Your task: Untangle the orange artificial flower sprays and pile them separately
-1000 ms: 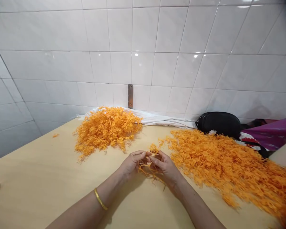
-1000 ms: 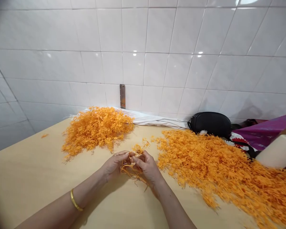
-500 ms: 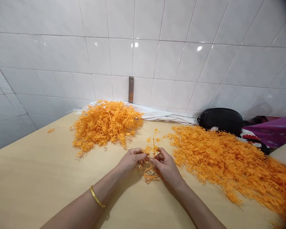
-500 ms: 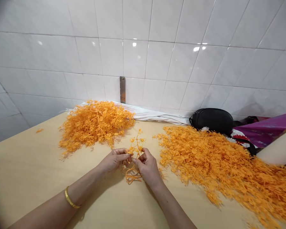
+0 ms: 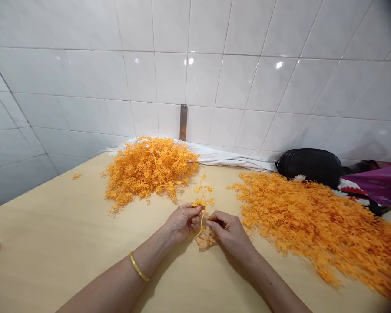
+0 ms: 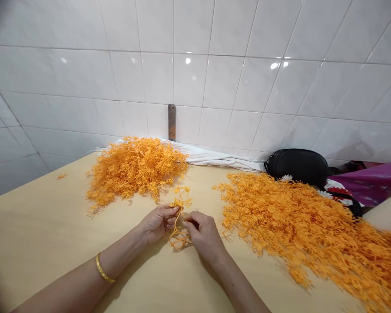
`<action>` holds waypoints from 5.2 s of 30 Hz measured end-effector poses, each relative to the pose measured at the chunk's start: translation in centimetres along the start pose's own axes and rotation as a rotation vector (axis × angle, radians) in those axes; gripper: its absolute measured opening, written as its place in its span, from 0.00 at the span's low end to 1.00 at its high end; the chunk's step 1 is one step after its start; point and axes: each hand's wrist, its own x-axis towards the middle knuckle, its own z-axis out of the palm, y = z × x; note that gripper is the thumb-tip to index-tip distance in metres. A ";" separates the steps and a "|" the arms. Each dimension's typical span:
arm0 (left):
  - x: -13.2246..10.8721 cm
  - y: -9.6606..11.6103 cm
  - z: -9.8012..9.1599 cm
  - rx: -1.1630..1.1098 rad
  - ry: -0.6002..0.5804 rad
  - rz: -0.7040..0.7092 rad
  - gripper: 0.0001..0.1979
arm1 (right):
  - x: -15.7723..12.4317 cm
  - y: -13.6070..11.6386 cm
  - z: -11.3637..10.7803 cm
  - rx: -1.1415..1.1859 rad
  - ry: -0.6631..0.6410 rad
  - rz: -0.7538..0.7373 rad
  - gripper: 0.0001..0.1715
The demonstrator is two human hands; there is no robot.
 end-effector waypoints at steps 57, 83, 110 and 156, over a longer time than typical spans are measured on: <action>-1.0 -0.8 0.8 0.340 0.019 -0.038 0.07 | 1.6 1.8 -7.6 0.824 0.636 0.405 0.12; -1.2 -1.5 1.9 0.383 0.009 -0.005 0.05 | 0.3 2.7 -7.5 0.376 -0.298 0.230 0.14; -1.5 -2.2 1.7 0.482 0.027 0.088 0.05 | 0.9 2.3 -7.0 0.695 0.136 0.514 0.16; -2.0 -0.8 2.1 0.723 -0.152 -0.187 0.05 | 0.3 0.7 -5.4 -0.073 -0.165 0.098 0.17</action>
